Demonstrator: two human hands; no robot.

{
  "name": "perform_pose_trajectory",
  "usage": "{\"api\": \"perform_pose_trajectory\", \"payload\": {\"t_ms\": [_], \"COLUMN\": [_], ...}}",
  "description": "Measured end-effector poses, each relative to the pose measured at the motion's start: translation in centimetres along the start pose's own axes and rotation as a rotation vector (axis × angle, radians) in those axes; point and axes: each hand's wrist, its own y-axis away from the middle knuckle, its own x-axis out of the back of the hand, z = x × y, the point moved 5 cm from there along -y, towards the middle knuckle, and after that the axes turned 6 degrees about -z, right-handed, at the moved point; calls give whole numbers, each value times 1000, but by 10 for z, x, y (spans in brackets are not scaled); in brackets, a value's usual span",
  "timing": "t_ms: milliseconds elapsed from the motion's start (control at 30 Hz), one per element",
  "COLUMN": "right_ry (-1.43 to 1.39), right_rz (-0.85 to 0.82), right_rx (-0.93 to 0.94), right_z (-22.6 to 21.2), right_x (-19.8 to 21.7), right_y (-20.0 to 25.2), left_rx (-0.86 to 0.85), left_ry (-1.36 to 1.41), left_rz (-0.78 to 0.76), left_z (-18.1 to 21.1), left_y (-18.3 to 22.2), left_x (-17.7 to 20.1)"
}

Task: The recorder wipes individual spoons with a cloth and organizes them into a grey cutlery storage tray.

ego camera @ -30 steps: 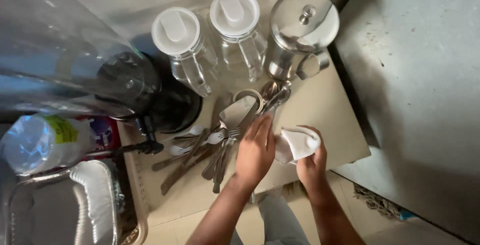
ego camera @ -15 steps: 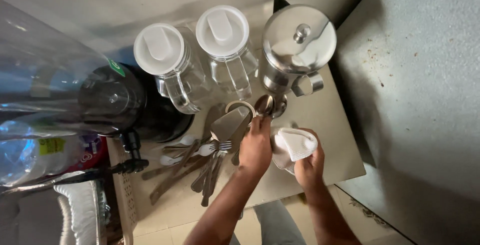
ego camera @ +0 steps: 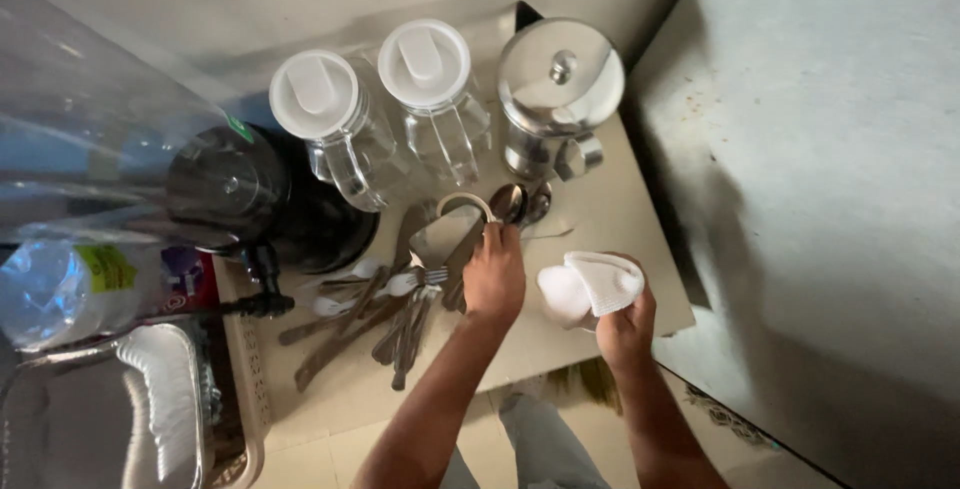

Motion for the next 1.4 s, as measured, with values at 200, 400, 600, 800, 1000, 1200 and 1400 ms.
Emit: {"api": "perform_pose_trajectory", "payload": {"t_ms": [200, 400, 600, 800, 1000, 1200, 1400], "right_ry": [8, 94, -404, -123, -374, -540, 104], "right_rz": [-11, -116, -165, -356, -236, -203, -556], "right_rx": [-39, 91, -188, -74, -176, -237, 196], "right_z": [-58, -117, -139, -156, -182, -142, -216], "right_x": [3, -12, -47, -89, -147, -182, -272], "right_y": [4, -1, 15, 36, 56, 88, 121], "left_rx": [-77, -132, -209, -325, -269, -230, -23], "left_ry": [344, 1009, 911, 401, 430, 634, 771], "left_rz": [118, -209, -111, 289, 243, 191, 366], "left_z": [27, 59, 71, 55, 24, -13, -86], "left_y": [29, 85, 144, 195, 231, 282, 353], "left_x": [57, 120, 195, 239, 253, 278, 317]}}
